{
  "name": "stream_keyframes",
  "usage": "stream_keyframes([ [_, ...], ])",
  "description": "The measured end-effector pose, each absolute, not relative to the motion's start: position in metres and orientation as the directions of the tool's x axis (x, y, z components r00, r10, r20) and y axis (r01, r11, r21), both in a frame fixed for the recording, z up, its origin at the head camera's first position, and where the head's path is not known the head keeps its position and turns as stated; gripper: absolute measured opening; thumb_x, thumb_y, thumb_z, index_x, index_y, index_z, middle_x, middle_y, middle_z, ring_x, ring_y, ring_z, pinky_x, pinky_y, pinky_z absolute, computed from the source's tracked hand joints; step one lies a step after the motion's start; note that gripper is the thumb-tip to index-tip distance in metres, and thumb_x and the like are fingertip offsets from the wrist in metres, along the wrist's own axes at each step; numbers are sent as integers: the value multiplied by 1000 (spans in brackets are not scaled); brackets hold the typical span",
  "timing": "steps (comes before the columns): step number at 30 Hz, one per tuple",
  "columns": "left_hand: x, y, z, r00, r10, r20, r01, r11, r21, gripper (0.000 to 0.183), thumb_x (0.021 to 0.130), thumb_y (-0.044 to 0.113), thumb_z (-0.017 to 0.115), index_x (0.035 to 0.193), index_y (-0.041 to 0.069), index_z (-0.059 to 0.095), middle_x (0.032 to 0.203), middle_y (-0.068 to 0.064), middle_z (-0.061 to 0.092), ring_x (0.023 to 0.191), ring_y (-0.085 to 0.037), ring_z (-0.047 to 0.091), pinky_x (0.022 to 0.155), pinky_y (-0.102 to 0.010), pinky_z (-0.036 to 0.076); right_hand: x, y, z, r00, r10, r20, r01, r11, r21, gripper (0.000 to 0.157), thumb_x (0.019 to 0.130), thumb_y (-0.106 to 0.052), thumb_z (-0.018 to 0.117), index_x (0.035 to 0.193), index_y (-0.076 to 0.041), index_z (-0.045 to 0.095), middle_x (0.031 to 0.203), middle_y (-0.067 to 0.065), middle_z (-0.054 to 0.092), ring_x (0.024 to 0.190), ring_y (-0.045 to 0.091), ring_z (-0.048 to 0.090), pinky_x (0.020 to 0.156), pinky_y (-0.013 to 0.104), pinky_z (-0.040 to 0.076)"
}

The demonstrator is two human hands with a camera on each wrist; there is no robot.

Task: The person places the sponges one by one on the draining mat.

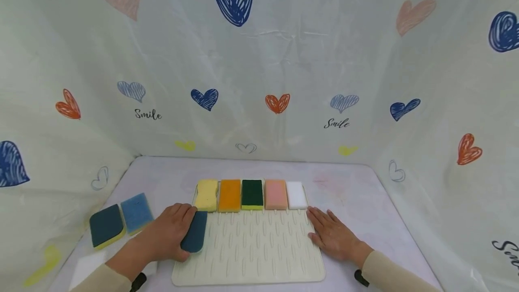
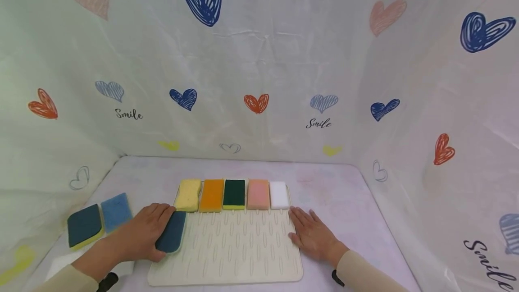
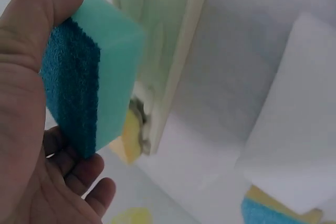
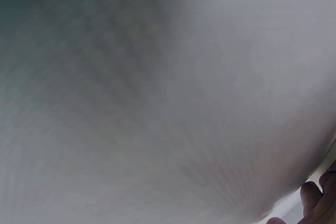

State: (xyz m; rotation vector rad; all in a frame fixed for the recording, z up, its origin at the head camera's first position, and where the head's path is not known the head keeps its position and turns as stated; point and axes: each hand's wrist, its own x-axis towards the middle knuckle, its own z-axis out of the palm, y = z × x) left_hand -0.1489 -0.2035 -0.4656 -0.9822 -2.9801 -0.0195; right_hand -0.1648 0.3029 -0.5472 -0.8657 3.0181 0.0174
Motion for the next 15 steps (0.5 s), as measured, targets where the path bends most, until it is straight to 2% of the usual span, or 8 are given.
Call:
stream_keyframes([
  [8, -143, -196, -470, -786, 609, -109, 599, 793, 111, 99, 68, 58, 77, 139, -2, 43, 134, -17, 47, 118, -31, 45, 98, -54, 42, -165, 302, -546, -855, -518, -31, -519, 855, 15, 69, 104, -52, 33, 155, -7, 24, 163, 7, 23, 149, 26, 25, 118, 54, 24],
  [15, -145, -193, -478, -790, 599, -133, 587, 801, 120, 99, 68, 59, 75, 140, -1, 42, 136, -15, 48, 119, -29, 45, 98, -51, 42, -164, 302, -546, -854, -519, -36, -519, 854, 14, 69, 104, -51, 33, 155, -6, 24, 162, 8, 23, 149, 27, 26, 118, 55, 25],
])
